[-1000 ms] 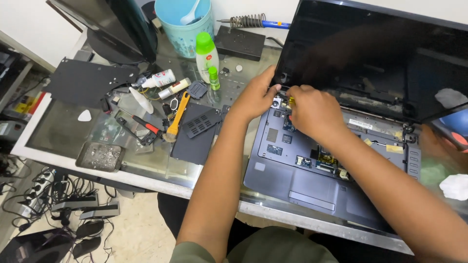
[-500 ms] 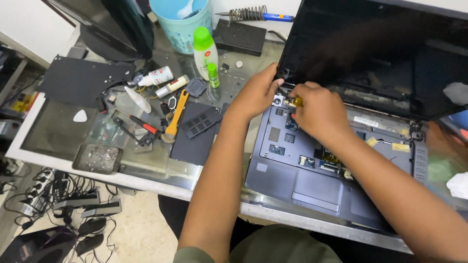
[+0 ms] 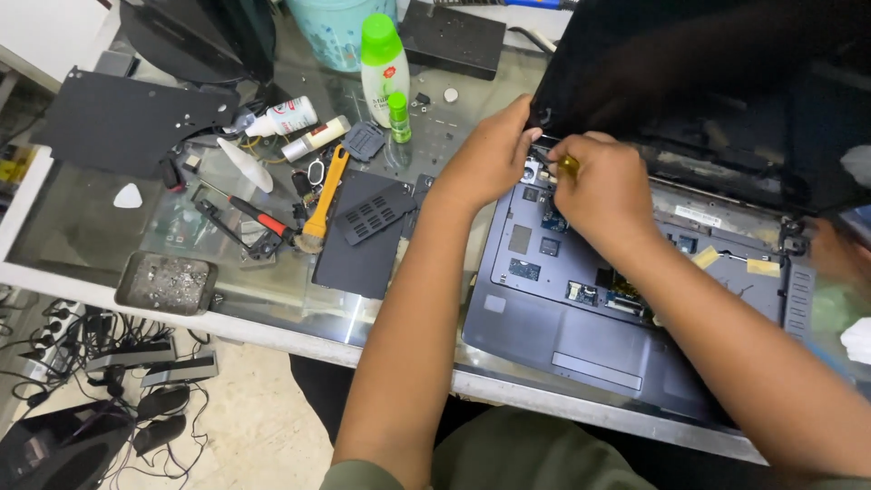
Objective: The person disassembles a laptop by removing screws from the screen bezel and hinge area using a screwdriver. They detach the screen assembly, disconnect cables, and manipulate internal components on the motherboard.
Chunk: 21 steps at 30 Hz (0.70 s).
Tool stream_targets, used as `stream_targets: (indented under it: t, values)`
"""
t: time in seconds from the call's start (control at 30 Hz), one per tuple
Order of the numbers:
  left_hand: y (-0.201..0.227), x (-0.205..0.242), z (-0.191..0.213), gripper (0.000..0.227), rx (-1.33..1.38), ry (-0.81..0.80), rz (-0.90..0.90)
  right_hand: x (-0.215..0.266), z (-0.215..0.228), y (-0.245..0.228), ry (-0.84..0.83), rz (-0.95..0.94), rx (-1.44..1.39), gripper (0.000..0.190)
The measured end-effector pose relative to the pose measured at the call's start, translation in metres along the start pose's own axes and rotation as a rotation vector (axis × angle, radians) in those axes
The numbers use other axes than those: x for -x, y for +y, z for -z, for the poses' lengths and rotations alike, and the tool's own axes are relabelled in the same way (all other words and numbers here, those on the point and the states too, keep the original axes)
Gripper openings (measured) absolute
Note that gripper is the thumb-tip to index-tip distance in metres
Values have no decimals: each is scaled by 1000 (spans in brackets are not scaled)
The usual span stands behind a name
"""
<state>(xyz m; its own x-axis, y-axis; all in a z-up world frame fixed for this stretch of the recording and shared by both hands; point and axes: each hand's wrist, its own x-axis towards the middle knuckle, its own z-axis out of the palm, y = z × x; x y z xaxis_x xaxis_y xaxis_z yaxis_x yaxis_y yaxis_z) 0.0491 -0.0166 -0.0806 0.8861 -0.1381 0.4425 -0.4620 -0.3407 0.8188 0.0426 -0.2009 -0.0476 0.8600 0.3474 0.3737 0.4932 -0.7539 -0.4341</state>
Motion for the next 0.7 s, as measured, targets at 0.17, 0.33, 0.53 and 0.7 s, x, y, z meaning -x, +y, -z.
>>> stream_targets:
  t: [0.17,0.33,0.53,0.7]
  values:
    - [12,-1,7,24,-29,-13,-26,-4,22,-5,-204,32,164,17]
    - [20,2,15,21,-26,-24,-41,-10,43,-39,-377,100,406,28]
    - [22,1,16,26,1,-30,-37,-20,37,-20,-481,167,475,32]
    - [17,3,14,27,0,-26,-31,-27,32,-11,-512,223,466,32]
